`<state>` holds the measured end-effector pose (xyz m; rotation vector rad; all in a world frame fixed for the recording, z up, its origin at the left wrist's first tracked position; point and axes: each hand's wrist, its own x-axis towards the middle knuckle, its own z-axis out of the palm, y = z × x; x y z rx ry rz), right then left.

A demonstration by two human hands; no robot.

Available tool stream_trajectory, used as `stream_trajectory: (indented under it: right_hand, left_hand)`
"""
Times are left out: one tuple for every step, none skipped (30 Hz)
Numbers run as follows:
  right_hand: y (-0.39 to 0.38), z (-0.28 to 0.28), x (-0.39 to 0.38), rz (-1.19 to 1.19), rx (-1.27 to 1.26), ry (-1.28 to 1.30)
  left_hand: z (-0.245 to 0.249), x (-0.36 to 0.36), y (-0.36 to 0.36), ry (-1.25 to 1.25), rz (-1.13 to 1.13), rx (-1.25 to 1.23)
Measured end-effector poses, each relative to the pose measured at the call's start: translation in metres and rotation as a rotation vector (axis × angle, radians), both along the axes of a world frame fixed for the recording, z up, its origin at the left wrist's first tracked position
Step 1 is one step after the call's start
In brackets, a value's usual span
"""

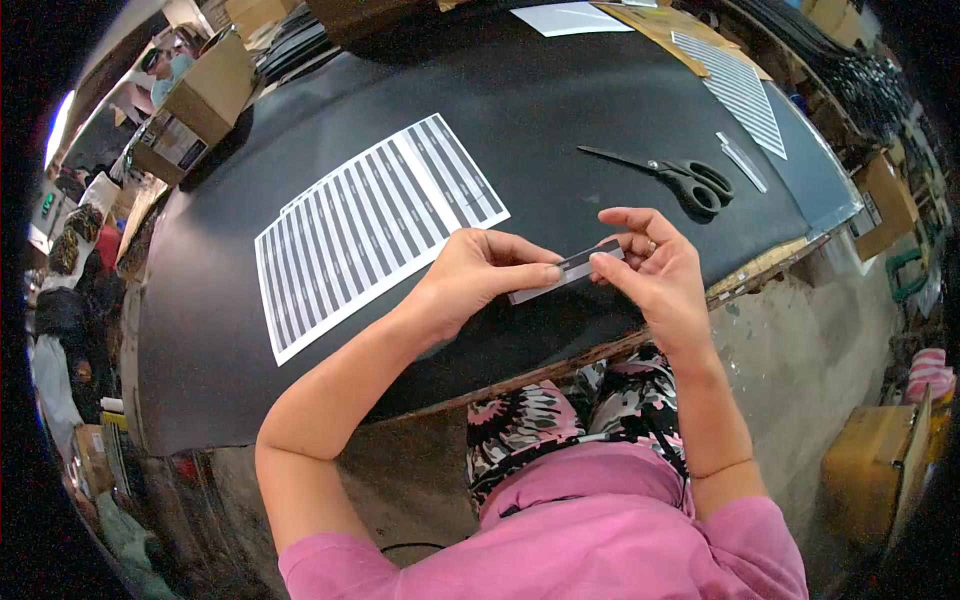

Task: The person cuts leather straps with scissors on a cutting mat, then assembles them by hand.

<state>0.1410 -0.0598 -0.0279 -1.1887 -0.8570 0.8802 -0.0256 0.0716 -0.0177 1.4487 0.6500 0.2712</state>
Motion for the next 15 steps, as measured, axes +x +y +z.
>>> stream_trajectory:
  right_hand:
    - [0.001, -0.003, 0.001, -0.009, 0.026, 0.017]
    - [0.002, -0.004, 0.001, -0.018, 0.054, 0.033]
    - [0.003, -0.003, 0.0, -0.012, 0.057, 0.033]
    - [0.003, -0.002, -0.001, -0.024, 0.047, 0.043]
    - [0.002, -0.001, -0.002, -0.038, 0.035, 0.054]
    - [0.003, 0.0, -0.004, -0.035, 0.036, 0.054]
    - [0.004, 0.001, -0.006, -0.024, 0.027, 0.041]
    - [0.004, 0.001, -0.008, -0.015, 0.017, 0.03]
    - [0.005, 0.001, -0.01, -0.015, 0.016, 0.032]
    - [0.006, 0.0, -0.012, -0.013, 0.032, 0.048]
    - [0.007, 0.0, -0.014, -0.013, 0.047, 0.062]
    - [0.008, 0.0, -0.015, -0.022, 0.046, 0.061]
    - [0.008, -0.001, -0.015, -0.013, 0.041, 0.039]
    - [0.006, -0.001, -0.015, -0.008, 0.033, 0.018]
    - [0.004, 0.0, -0.014, -0.029, 0.03, 0.014]
  left_hand:
    - [0.0, -0.001, 0.001, -0.019, -0.028, 0.01]
    - [-0.001, -0.001, 0.001, -0.018, -0.021, 0.011]
    - [-0.001, 0.001, 0.001, -0.051, -0.028, -0.055]
    - [0.0, 0.002, 0.001, -0.085, -0.036, -0.12]
    - [0.001, 0.002, 0.001, -0.086, -0.033, -0.118]
    - [0.002, 0.002, 0.001, -0.108, -0.05, -0.16]
    - [0.002, 0.002, 0.0, -0.13, -0.067, -0.203]
    - [0.002, 0.002, -0.001, -0.13, -0.049, -0.196]
    - [0.002, 0.002, -0.004, -0.127, -0.049, -0.197]
    - [0.003, 0.001, -0.007, -0.138, -0.045, -0.106]
    - [0.004, 0.002, -0.009, -0.15, -0.044, -0.015]
    - [0.005, 0.002, -0.01, -0.13, -0.009, 0.018]
    - [0.005, 0.001, -0.01, -0.133, -0.022, 0.014]
    - [0.005, 0.001, -0.011, -0.12, 0.001, 0.057]
    - [0.005, 0.001, -0.012, -0.108, 0.022, 0.102]
